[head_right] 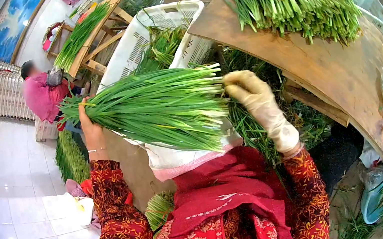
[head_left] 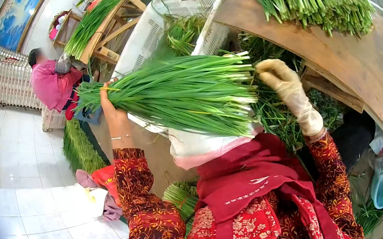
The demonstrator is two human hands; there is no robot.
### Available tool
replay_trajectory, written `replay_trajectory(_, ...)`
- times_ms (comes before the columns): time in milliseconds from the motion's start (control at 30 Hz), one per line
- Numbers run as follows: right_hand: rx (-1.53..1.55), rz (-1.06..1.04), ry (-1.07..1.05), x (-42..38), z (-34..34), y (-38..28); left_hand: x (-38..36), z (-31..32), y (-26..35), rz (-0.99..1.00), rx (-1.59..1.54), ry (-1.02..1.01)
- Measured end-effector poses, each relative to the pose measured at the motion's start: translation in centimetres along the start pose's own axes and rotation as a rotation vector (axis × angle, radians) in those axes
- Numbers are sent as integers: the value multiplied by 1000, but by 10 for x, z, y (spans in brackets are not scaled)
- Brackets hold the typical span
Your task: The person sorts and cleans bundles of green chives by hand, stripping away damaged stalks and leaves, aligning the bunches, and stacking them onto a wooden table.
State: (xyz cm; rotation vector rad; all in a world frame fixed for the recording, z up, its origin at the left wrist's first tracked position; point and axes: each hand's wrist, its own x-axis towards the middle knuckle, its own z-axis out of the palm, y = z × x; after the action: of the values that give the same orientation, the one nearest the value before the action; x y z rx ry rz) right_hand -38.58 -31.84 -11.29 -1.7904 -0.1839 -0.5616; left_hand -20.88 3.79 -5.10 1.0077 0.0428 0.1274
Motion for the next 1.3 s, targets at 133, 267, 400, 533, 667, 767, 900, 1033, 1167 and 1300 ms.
replay_trajectory(133,-486,-215,-272,21,43,-12,-9,20,5,22,33,23)
replay_trajectory(267,-504,-158,-305,26,46,-11,0,19,5,28,29,30)
replay_trajectory(400,-481,-176,-280,20,40,-9,4,17,2,32,-32,62)
replay_trajectory(533,-171,-16,-145,7,32,-2,1,16,2,6,-14,82)
replay_trajectory(667,329,436,-269,-10,12,11,-19,22,4,35,94,-69)
replay_trajectory(767,188,226,-380,-18,-2,11,-17,26,4,24,110,32)
replay_trajectory(900,189,214,-297,-44,-13,24,-12,16,4,6,134,-15)
replay_trajectory(1033,354,701,201,-102,-35,61,-14,12,4,40,131,27)
replay_trajectory(1167,678,777,486,-100,-42,48,-32,26,10,84,251,-56)
replay_trajectory(1300,281,694,77,7,-15,-22,-16,18,13,-55,9,-86)
